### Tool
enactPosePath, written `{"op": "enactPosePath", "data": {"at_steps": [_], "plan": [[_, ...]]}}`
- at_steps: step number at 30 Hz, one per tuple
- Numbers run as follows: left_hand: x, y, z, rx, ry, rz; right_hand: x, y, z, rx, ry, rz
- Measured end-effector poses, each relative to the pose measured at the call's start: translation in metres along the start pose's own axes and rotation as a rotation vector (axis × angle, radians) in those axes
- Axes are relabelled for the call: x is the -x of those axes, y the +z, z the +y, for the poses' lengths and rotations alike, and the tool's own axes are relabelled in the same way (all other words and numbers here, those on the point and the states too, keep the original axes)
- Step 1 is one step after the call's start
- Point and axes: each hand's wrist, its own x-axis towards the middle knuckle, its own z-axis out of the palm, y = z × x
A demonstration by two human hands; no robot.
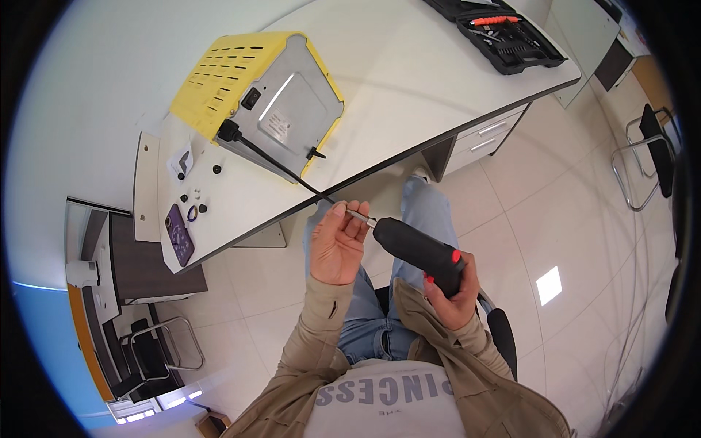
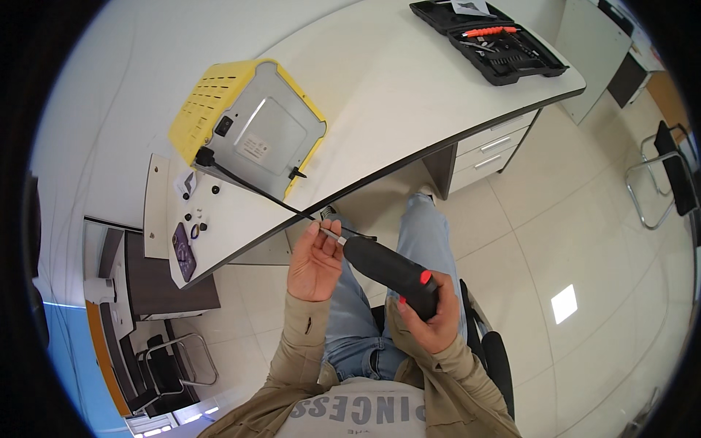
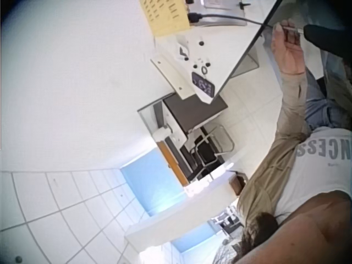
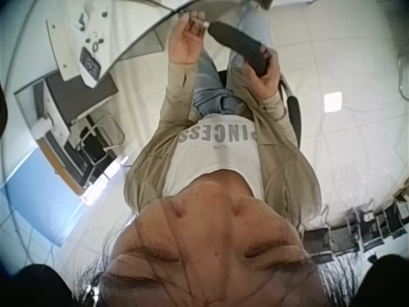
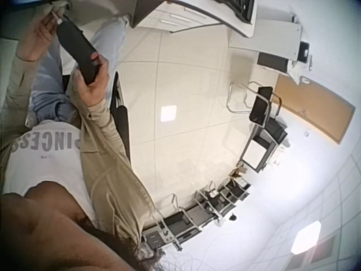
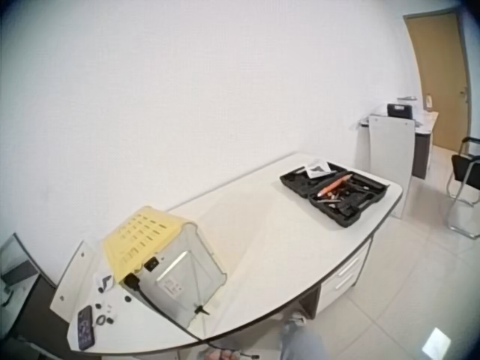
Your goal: The person uses a cordless electric screwdriver to attach rubber feet to the bottom of a yellow electronic device. They pick up each foot, position it, and drive a screw into place, then rotate the device to access different sides.
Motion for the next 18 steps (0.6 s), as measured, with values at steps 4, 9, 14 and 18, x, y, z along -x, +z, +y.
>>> {"op": "enactPosePath", "data": {"at_steps": [4, 9, 14, 18], "plan": [[-0.003, 0.004, -0.003, -0.011, 0.013, 0.003, 0.004, 0.01, 0.001, -0.051, 0.025, 0.048], [-0.013, 0.013, 0.001, 0.004, 0.027, 0.053, 0.0, 0.033, -0.004, -0.129, 0.044, 0.092], [-0.028, 0.026, 0.001, 0.057, 0.075, 0.019, -0.006, 0.049, -0.003, -0.18, 0.015, 0.093], [-0.044, 0.038, 0.001, 0.138, 0.089, 0.023, -0.019, 0.057, -0.007, -0.192, 0.027, 0.119]]}}
